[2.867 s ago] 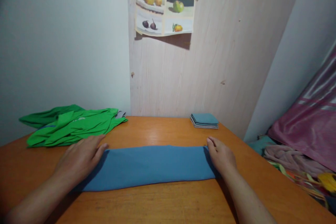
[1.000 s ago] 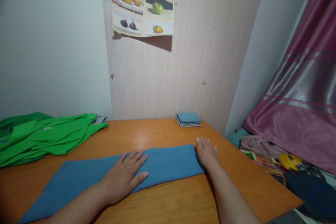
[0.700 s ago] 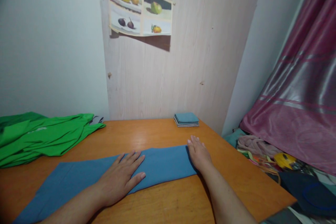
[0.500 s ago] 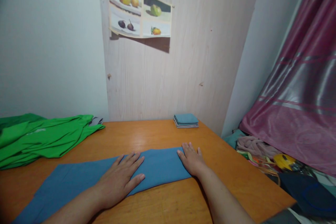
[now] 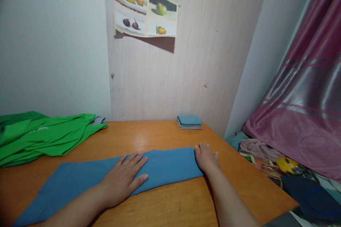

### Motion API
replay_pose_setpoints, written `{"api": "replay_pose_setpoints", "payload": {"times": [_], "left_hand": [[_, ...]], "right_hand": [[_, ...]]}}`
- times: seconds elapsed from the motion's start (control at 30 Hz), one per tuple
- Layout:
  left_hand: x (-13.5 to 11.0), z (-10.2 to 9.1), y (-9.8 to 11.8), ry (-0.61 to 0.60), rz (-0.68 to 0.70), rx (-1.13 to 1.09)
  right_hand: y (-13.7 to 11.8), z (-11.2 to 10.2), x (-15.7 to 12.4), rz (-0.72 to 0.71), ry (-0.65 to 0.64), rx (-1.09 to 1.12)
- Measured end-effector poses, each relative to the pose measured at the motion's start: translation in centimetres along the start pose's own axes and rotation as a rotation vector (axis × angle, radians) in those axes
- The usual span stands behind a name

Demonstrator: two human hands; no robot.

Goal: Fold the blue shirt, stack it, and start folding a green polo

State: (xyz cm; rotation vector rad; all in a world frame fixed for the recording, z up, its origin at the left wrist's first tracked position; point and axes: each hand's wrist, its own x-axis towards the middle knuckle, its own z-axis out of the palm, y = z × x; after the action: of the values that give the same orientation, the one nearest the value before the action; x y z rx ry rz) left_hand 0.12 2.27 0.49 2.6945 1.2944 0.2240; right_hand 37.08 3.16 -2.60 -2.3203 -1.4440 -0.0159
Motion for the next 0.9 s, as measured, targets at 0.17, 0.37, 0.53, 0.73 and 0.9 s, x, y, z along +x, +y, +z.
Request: {"api": "replay_pose_setpoints", "payload": {"times": [0.17,0.37,0.53,0.73,0.9], "left_hand": [[0.0,0.0,0.0,0.003,0.003,-0.005],[0.0,0.1,-0.1,-0.003,0.0,0.008],[0.2,0.5,-0.4,0.014,0.009,-0.003],[0.1,0.5,-0.3,0.015,0.011,-0.004],[-0.3,0.1,0.5,0.017,0.012,-0.02]], "right_hand": [[0.1,-0.8,0.2,-0.105,0.141,0.112],[-2.2,-0.1,-1.4,-0.355,0.098,0.197],[-2.8,-0.2,-1.9,-0.39,0.036,0.146],[-2.3,-0.7,-1.7,-0.365,0.094,0.139],[-1.2,1.7,-1.8,-0.429,-0.104,-0.006]]}}
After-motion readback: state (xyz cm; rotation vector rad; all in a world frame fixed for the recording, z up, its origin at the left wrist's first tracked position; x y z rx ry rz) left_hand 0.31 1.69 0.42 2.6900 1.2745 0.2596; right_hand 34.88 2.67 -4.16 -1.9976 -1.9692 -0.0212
